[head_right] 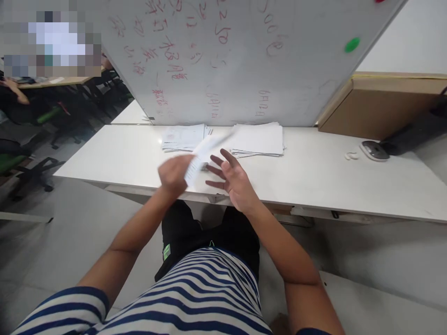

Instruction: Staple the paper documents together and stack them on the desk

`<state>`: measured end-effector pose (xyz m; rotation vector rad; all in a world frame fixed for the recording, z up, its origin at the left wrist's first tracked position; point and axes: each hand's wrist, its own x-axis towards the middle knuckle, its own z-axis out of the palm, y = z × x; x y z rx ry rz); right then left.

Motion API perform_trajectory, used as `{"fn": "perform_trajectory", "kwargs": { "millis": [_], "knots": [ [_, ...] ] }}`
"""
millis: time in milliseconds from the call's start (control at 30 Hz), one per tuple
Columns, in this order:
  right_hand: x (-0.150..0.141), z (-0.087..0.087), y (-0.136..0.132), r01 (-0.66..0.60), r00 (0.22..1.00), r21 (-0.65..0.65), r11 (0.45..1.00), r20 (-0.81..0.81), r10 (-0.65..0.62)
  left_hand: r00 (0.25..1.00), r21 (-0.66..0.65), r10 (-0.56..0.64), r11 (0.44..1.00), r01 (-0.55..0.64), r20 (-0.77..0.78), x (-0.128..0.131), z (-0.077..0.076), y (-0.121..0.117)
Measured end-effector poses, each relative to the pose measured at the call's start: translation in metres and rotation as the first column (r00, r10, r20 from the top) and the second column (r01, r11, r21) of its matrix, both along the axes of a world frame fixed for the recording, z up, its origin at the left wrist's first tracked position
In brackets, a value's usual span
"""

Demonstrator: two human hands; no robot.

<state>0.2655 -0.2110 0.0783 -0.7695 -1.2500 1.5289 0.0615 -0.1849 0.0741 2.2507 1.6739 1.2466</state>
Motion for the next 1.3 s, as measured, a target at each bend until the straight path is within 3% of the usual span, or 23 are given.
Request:
{"fn": "perform_trajectory", "kwargs": {
  "millis": [100, 233, 300, 367, 433, 500, 567, 633, 667, 733, 867, 1000, 1067, 1200, 1300],
  "knots": [
    [0.021, -0.013, -0.024, 0.017, 0.995, -0.255, 0.967, -0.092, -0.042, 0.938, -0.175, -0.293, 0.949, 0.261, -0.185, 0.046, -0.031, -0.033],
    [0.055, -0.065, -0.050, 0.178, 0.977, -0.527, 0.831, -0.005, -0.212, 0.769, -0.286, -0.439, 0.896, 0.339, -0.464, 0.079, -0.072, -0.063],
    [0.067, -0.089, -0.060, 0.258, 0.961, -0.581, 0.772, 0.072, -0.267, 0.702, -0.303, -0.456, 0.890, 0.342, -0.548, 0.086, -0.088, -0.073],
    [0.074, -0.108, -0.066, 0.334, 0.940, -0.602, 0.725, 0.158, -0.302, 0.681, -0.300, -0.458, 0.889, 0.345, -0.572, 0.087, -0.099, -0.079],
    [0.077, -0.122, -0.069, 0.407, 0.913, -0.569, 0.714, 0.225, -0.341, 0.696, -0.294, -0.484, 0.875, 0.385, -0.530, 0.082, -0.105, -0.083],
    [0.079, -0.133, -0.071, 0.463, 0.886, -0.487, 0.741, 0.263, -0.381, 0.740, -0.294, -0.508, 0.860, 0.416, -0.440, 0.071, -0.108, -0.085],
    [0.082, -0.142, -0.072, 0.497, 0.866, -0.404, 0.768, 0.284, -0.411, 0.849, -0.289, -0.424, 0.895, 0.340, -0.314, 0.055, -0.110, -0.085],
    [0.087, -0.147, -0.073, 0.492, 0.867, -0.379, 0.784, 0.298, -0.400, 0.977, -0.293, -0.176, 0.947, 0.134, -0.121, 0.038, -0.111, -0.084],
    [0.090, -0.149, -0.073, 0.478, 0.874, -0.386, 0.789, 0.296, -0.384, 0.999, -0.319, -0.035, 0.947, 0.033, 0.000, 0.030, -0.111, -0.083],
    [0.095, -0.151, -0.072, 0.433, 0.898, -0.413, 0.801, 0.277, -0.343, 0.958, -0.434, 0.163, 0.900, -0.047, 0.235, 0.018, -0.108, -0.081],
    [0.102, -0.151, -0.067, 0.351, 0.929, -0.428, 0.833, 0.274, -0.251, 0.798, -0.630, 0.234, 0.744, 0.221, 0.556, 0.007, -0.090, -0.077],
    [0.103, -0.149, -0.060, 0.372, 0.910, -0.402, 0.837, 0.335, -0.244, 0.705, -0.694, 0.292, 0.608, 0.386, 0.647, 0.000, -0.073, -0.077],
    [0.102, -0.148, -0.057, 0.390, 0.903, -0.381, 0.838, 0.336, -0.267, 0.650, -0.701, 0.363, 0.601, 0.384, 0.667, -0.003, -0.073, -0.077],
    [0.099, -0.146, -0.055, 0.439, 0.883, -0.321, 0.839, 0.327, -0.336, 0.528, -0.669, 0.450, 0.652, 0.357, 0.720, -0.003, -0.087, -0.073],
    [0.097, -0.146, -0.054, 0.484, 0.846, -0.281, 0.829, 0.392, -0.361, 0.507, -0.652, 0.460, 0.693, 0.307, 0.729, -0.001, -0.095, -0.070]
  ]
}}
